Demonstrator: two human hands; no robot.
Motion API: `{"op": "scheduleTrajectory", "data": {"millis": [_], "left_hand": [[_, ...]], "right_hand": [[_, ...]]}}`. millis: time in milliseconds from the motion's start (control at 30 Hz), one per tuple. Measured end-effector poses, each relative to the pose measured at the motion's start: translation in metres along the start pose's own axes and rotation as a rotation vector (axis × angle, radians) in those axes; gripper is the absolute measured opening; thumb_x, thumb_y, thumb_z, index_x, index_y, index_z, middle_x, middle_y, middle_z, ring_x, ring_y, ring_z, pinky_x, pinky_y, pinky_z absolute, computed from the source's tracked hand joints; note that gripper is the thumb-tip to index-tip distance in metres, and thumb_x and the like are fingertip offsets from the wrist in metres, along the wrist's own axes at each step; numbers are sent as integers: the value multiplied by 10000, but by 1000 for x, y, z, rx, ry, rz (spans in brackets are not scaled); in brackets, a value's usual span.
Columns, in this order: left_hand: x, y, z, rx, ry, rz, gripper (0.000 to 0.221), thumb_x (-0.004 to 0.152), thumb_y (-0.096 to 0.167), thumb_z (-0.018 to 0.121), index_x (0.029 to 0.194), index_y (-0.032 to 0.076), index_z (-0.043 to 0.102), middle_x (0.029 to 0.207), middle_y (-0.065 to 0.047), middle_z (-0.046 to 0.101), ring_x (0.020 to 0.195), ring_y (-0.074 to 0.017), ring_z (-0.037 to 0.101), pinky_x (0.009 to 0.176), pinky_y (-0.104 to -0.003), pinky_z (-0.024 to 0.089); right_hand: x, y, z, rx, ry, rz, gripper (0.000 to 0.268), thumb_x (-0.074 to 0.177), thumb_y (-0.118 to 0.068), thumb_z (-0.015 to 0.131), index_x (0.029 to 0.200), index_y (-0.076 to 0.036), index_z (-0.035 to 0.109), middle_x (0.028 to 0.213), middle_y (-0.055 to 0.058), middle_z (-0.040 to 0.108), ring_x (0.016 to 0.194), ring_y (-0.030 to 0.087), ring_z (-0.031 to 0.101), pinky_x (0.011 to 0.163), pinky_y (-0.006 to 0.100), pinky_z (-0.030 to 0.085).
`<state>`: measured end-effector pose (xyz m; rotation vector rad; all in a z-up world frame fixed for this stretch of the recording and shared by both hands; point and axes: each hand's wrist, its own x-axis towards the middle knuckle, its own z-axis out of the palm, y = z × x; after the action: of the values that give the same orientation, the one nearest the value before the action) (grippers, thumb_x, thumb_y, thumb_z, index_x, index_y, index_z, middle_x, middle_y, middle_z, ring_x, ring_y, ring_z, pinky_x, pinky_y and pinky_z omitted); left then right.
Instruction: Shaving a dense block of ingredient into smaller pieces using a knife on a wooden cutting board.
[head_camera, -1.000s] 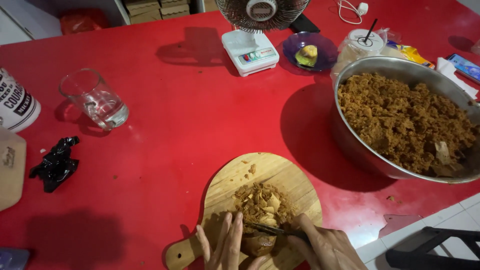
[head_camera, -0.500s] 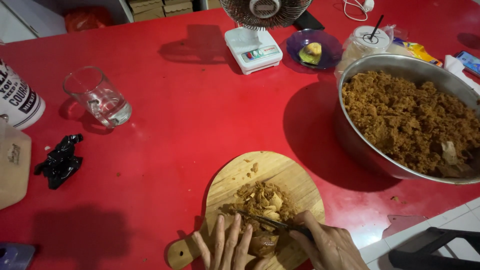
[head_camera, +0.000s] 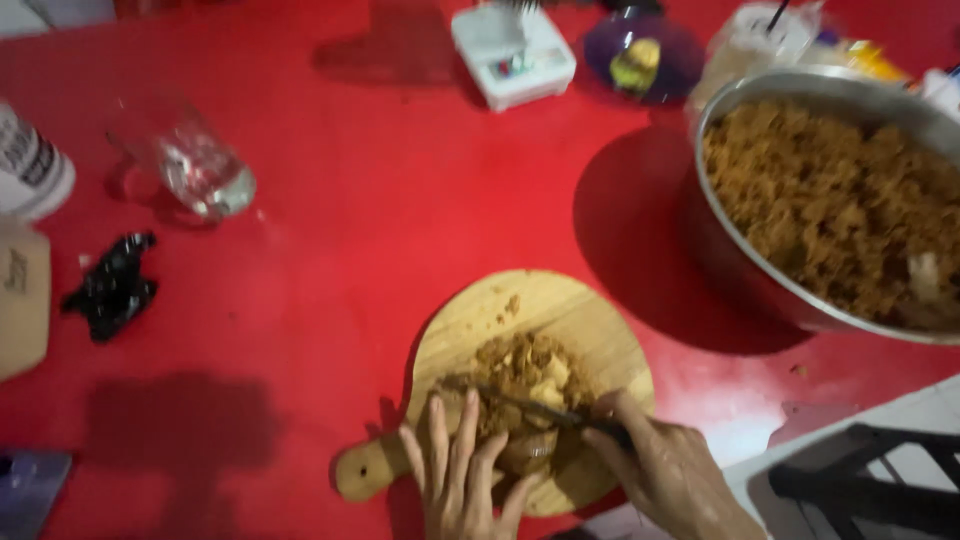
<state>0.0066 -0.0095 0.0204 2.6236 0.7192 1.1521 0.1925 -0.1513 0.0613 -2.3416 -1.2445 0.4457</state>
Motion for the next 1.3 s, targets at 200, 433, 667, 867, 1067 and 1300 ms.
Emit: {"op": "scheduleTrajectory", "data": {"millis": [200,433,667,867,1067,1300], "left_hand": [[5,12,-19,-126,-158,-138,423,871,376,845,1114,108,627,1582,-196,451,1511,-529,319,1231,-727,181],[7,10,-16,-150,-186,-133,425,875,367,851,1099,93,618,1591,-226,421,1522,-534,275,1232,-725,194],[-1,3,-20,-296,-186,-107,951,855,431,911,1486,14,335,1633,-297,340,1566,-577,220,1292,-725,182],[2,4,-36,-101,93,-20,501,939,313,792,1236,-48,611,1087,-176,697,968,-307,681,994,-526,552],[10,3,-38,-114,-16,93,527,1037,384,661,1350,-18,527,1390,-239,640,1338,-440,619,1214,-610,399],[3,2,-30,-102,-194,60,631,1064,391,628,1478,-36,417,1522,-209,567,1447,-385,561,1273,-634,170]], "right_hand": [[-8,-14,-7,-79,-7,21,432,902,-422,676,1233,-203,507,948,43,816,722,352,781,622,477,585],[-10,-15,-13,-122,92,-25,269,925,-337,685,1122,-190,574,828,13,742,621,258,688,541,404,511],[-9,-18,-23,-209,181,-310,192,982,-304,627,1095,-150,613,843,-35,618,575,182,618,456,356,443],[-7,-18,-24,-304,294,-350,191,970,-311,681,1044,-137,652,817,-40,712,679,120,709,459,294,463],[-7,-21,-26,-319,275,-368,244,961,-371,669,1047,-144,641,847,-18,726,699,153,715,460,326,461],[-4,-16,-24,-382,251,-461,200,971,-317,691,981,-134,611,808,-6,688,554,162,648,391,292,475]]}}
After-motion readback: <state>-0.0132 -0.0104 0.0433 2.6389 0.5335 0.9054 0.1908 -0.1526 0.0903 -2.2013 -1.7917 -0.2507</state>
